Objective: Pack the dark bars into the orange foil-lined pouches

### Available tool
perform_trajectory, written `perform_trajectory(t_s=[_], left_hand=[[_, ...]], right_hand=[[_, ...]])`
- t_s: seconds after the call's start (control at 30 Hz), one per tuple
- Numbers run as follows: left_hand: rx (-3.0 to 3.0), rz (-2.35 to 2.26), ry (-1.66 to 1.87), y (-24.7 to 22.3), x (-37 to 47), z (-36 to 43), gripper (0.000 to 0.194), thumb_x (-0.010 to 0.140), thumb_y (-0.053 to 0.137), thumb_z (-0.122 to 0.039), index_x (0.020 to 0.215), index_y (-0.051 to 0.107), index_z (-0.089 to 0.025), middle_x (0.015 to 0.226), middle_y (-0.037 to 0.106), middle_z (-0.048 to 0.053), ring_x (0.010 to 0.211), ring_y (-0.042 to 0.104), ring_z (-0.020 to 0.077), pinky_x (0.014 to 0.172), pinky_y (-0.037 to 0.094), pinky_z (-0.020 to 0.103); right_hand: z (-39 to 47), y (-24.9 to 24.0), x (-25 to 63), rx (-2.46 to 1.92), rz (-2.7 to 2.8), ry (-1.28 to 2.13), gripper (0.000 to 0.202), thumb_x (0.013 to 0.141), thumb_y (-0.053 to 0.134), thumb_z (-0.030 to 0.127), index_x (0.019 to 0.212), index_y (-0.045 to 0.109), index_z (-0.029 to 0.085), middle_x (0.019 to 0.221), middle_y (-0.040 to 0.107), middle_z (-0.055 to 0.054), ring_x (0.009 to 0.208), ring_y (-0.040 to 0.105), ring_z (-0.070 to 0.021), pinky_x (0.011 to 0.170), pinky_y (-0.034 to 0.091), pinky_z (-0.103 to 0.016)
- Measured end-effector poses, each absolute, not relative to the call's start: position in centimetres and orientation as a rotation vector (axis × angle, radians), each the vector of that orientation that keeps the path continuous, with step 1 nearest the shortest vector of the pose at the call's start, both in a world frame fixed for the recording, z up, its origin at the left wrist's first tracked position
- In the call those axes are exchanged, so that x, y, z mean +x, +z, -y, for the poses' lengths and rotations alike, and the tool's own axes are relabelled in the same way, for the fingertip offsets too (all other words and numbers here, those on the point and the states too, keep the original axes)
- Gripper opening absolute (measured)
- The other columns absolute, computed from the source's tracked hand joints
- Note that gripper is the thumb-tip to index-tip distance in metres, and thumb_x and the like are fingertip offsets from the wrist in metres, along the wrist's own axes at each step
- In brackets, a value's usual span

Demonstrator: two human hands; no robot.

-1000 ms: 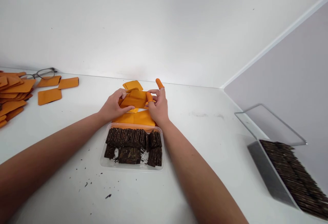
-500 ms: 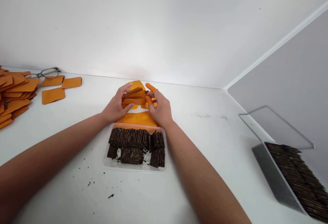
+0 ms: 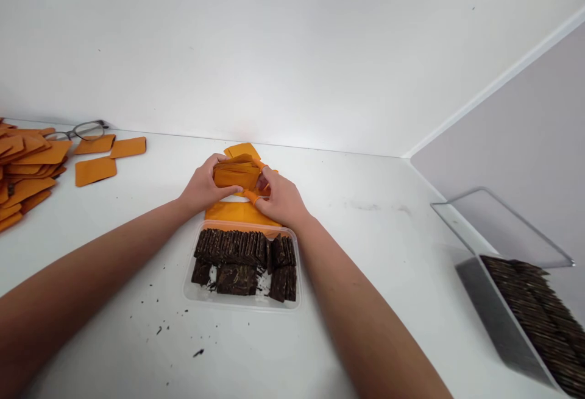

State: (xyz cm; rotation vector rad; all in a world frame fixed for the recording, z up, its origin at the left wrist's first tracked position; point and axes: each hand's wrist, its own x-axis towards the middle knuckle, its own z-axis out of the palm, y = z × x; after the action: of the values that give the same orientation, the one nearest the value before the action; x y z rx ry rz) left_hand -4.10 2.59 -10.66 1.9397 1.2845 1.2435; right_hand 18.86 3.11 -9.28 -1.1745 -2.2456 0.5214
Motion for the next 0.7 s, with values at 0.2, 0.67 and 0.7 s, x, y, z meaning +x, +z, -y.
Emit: perform_trajectory(t_s=[0.2, 0.67, 0.7], left_hand=[[1.953, -1.312, 1.26, -10.5, -3.8, -2.1, 0.043, 0.079, 0.083, -0.028, 0.108, 0.052, -0.023, 0.11, 0.072, 0.004, 0.101, 0.072, 0.0212, 0.09, 0.059, 0.036], [2.111, -1.313, 1.005, -10.0, -4.7, -2.7, 0.017, 0.082, 0.077, -0.035, 0.082, 0.067, -0.021, 0.077, 0.073, -0.003, 0.069, 0.064, 0.0148, 0.064, 0.047, 0.026], [2.111, -1.329, 1.023, -9.9, -4.7, -2.6, 0.022, 0.083, 0.077, -0.041, 0.083, 0.068, -0.021, 0.078, 0.073, -0.002, 0.071, 0.064, 0.0155, 0.066, 0.047, 0.027]], right_hand=[[-2.5, -8.6, 18.4, -1.168, 2.276, 0.486, 0.043, 0.099, 0.063, 0.051, 0.126, 0.061, 0.018, 0.109, 0.066, -0.007, 0.092, 0.064, -0.0163, 0.083, 0.06, -0.036], [-3.2, -8.8, 18.6, -1.233, 2.357, 0.457, 0.033, 0.1, 0.064, 0.044, 0.116, 0.065, 0.015, 0.113, 0.067, -0.007, 0.099, 0.066, -0.0173, 0.089, 0.059, -0.038], [-3.2, -8.9, 18.5, -1.241, 2.346, 0.459, 0.034, 0.101, 0.063, 0.044, 0.118, 0.065, 0.015, 0.114, 0.067, -0.008, 0.099, 0.066, -0.0171, 0.088, 0.06, -0.037]])
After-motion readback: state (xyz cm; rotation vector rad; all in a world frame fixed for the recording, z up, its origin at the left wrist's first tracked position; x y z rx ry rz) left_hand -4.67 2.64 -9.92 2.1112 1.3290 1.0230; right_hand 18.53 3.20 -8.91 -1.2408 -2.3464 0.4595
